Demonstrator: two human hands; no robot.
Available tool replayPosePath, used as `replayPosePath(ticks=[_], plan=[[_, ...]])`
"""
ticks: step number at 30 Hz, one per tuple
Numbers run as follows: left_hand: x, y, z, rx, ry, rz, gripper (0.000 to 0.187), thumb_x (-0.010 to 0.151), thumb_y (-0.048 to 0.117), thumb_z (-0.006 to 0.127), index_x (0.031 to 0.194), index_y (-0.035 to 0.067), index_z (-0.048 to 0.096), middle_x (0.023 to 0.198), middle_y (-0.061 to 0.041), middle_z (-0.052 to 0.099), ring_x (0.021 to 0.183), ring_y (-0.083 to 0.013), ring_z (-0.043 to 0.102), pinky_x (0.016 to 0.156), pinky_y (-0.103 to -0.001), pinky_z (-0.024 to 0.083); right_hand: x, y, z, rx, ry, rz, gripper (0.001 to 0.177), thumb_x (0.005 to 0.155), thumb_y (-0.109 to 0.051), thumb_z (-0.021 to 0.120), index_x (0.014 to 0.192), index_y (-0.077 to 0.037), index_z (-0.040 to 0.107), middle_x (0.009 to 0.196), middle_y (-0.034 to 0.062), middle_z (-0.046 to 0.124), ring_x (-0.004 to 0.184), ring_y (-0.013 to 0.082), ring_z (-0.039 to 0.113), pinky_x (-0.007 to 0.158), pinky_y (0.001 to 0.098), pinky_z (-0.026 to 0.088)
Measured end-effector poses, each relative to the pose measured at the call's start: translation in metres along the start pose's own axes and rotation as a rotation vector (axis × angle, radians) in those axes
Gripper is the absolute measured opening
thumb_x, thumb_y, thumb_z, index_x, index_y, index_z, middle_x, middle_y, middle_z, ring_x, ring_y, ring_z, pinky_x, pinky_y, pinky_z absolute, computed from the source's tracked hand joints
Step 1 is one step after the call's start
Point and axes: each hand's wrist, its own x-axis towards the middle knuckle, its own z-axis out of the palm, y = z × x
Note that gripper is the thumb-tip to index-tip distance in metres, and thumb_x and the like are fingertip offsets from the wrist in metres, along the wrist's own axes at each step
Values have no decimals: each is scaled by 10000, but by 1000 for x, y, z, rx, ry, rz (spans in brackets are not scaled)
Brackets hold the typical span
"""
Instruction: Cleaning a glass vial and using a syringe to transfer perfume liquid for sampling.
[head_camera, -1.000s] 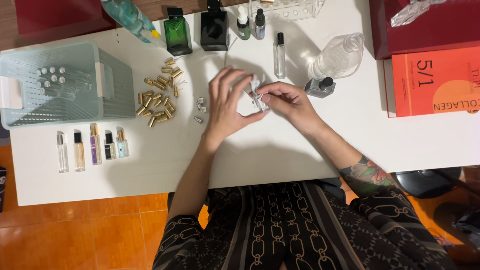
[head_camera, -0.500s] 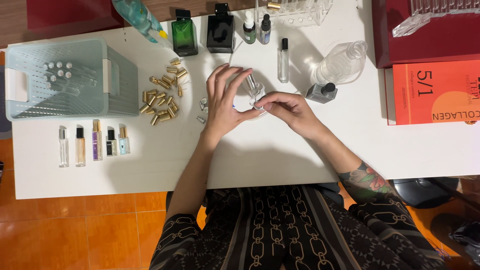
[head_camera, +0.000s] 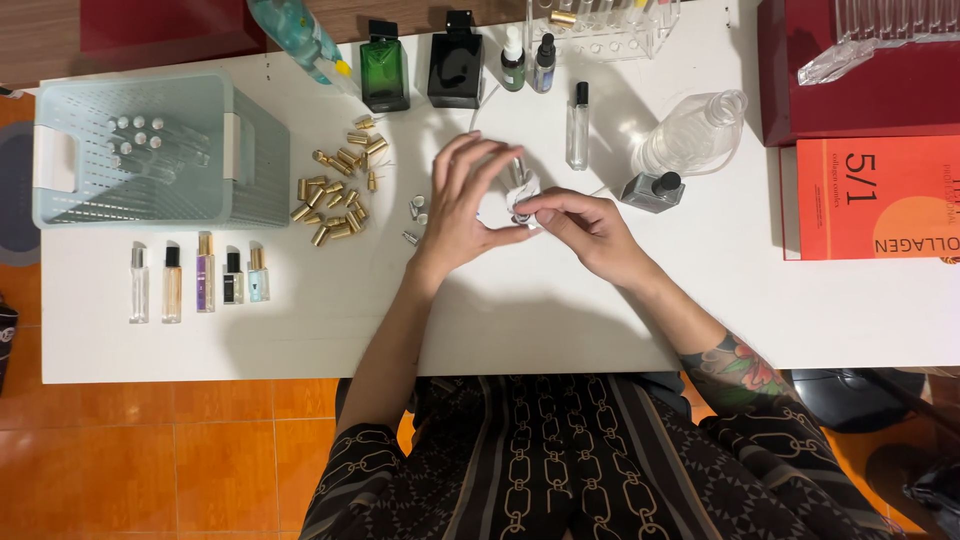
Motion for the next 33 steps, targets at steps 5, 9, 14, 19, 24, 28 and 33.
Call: replayPosePath(ticks=[5,9,14,19,24,28,33], plan=[[-5,1,4,9,-65,58,892,688,496,963,1406,158,555,1454,-45,484,1447,-334,356,1206,-496,343,-1,-2,1,-4,64,79,258,1103,-124,535,1276,-37,706,1178,41,719,1069,95,625,947,264,516],[-2,-2,5,37,22,30,910,708,481,958,1462,157,564,1452,-35,490,1454,-321,362,1232,-487,347,2,6,-1,13,8,61,243,1073,-138,560,1241,-42,708,1164,39,748,1044,108,683,944,276,566],[-2,-2,6,-10,32,19,932,653,474,952,1435,132,576,1424,-62,501,1431,-331,367,1209,-500,339,2,0,0,-37,3,47,248,1083,-148,551,1238,-28,703,1201,49,732,1100,110,655,972,280,540],[-7,-5,13,-12,-18,74,836,710,507,947,1345,132,552,1452,-67,498,1455,-326,371,1205,-493,326,3,0,-2,-30,61,80,256,1090,-141,537,1251,-29,701,1219,43,724,1097,108,649,967,278,530],[0,6,-1,62,39,9,890,690,522,916,1441,149,617,1442,-33,513,1442,-300,372,1215,-465,337,0,3,-5,-58,3,62,246,1095,-137,541,1237,-15,701,1209,61,724,1097,119,656,973,285,536],[-1,4,6,25,43,83,879,709,545,927,1417,126,616,1428,-51,501,1438,-301,362,1213,-477,326,1,3,-8,-49,12,51,249,1094,-129,540,1242,-16,704,1215,69,725,1100,123,652,968,288,535],[-8,-4,26,58,5,87,900,678,599,937,1298,42,598,1380,-122,474,1389,-337,357,1166,-519,310,3,5,-12,-41,35,27,251,1084,-115,539,1258,-18,692,1233,77,725,1149,141,663,1022,301,522]])
